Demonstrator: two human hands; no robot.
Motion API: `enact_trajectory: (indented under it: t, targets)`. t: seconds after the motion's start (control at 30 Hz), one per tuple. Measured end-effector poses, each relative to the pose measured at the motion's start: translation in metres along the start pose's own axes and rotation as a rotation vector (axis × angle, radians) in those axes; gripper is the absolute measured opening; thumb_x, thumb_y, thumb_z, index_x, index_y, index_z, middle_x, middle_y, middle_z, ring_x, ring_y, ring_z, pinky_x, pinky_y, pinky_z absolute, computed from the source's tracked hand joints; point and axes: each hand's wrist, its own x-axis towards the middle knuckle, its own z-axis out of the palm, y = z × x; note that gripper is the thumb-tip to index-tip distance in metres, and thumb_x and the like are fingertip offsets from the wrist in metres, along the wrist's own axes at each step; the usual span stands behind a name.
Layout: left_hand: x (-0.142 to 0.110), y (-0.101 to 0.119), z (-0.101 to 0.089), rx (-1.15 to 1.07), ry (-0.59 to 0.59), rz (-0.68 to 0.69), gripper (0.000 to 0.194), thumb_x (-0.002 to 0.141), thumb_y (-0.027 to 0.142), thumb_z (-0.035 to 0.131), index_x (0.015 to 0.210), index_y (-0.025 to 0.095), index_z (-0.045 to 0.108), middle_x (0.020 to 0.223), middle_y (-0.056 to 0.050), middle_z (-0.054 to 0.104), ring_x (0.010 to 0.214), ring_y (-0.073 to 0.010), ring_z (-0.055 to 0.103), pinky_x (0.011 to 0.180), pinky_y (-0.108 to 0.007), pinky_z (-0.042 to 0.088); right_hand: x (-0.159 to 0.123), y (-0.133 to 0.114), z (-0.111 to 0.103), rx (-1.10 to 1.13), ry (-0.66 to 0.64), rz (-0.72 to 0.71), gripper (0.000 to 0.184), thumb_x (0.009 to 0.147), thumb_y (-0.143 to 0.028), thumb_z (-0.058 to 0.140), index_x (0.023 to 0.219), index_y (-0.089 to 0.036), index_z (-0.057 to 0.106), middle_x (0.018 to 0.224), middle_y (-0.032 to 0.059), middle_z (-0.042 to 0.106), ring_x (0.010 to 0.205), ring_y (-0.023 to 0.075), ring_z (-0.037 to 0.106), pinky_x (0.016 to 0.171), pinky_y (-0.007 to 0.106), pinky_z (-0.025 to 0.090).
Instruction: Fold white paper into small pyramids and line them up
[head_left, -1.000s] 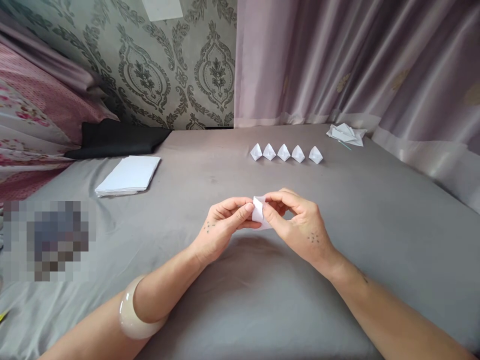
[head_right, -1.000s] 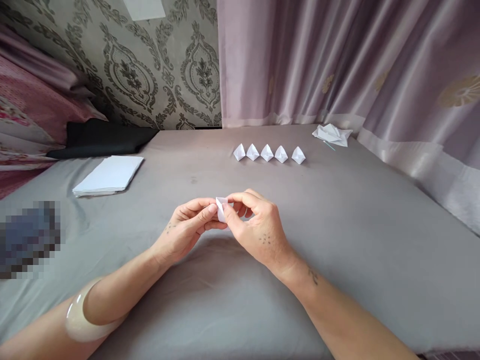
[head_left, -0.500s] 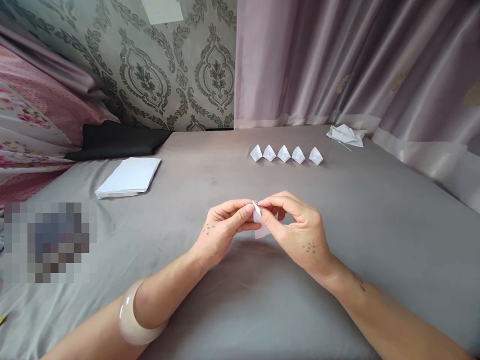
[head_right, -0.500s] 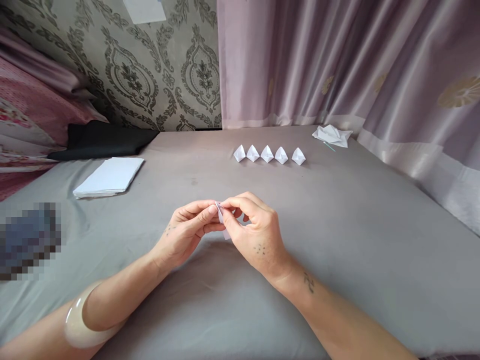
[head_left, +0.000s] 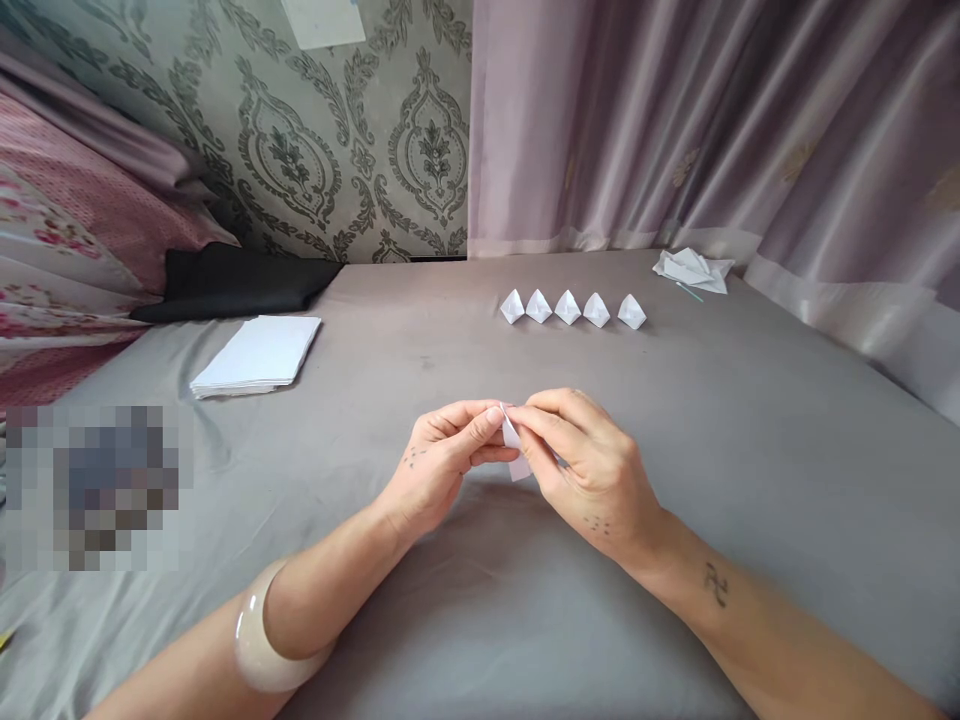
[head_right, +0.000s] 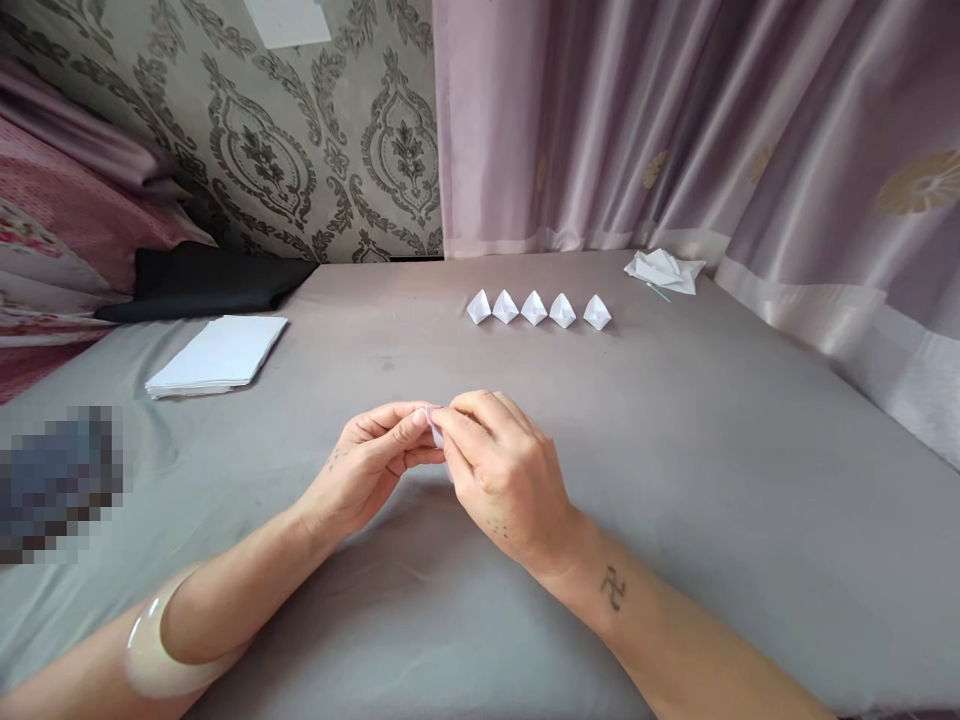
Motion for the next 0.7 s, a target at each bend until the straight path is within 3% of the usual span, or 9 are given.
enact_trajectory:
  t: [0.27,0.53,0.7]
  targets:
    - [0.004,0.002,-0.004,-0.053,0.009,-0.035,0.018,0.081,0.031,0.070,0.089,0.015,0.073,0.080,-0.003,0.068,0.080,-0.0129,0.065,0.078,-0.027,0.058,0.003,-0.003,-0.008,-0.142,-0.180,-0.043,0.035,0.087,-0.002,0.045,0.108,-0.017,0.068,0.094,0.0068,0.065,0.080,0.0163,0.057,0.062,0.026,0.048]
    - [0.006,0.002,-0.005,-0.050,0.017,-0.064,0.017,0.079,0.028,0.073,0.089,0.015,0.074,0.086,-0.004,0.071,0.080,-0.0125,0.067,0.076,-0.026,0.059,0.010,0.005,-0.015,-0.241,-0.265,-0.190,0.029,0.088,-0.004,0.044,0.097,-0.016,0.069,0.089,0.0048,0.066,0.073,0.0148,0.054,0.063,0.027,0.046]
    - [0.006,0.001,-0.005,-0.035,0.024,-0.061,0.017,0.078,0.029,0.074,0.085,0.014,0.074,0.083,-0.005,0.071,0.077,-0.0123,0.067,0.073,-0.024,0.058,0.008,0.004,-0.015,-0.239,-0.273,-0.208,0.028,0.083,0.000,0.045,0.088,-0.016,0.068,0.088,0.0047,0.067,0.071,0.0148,0.055,0.061,0.029,0.045]
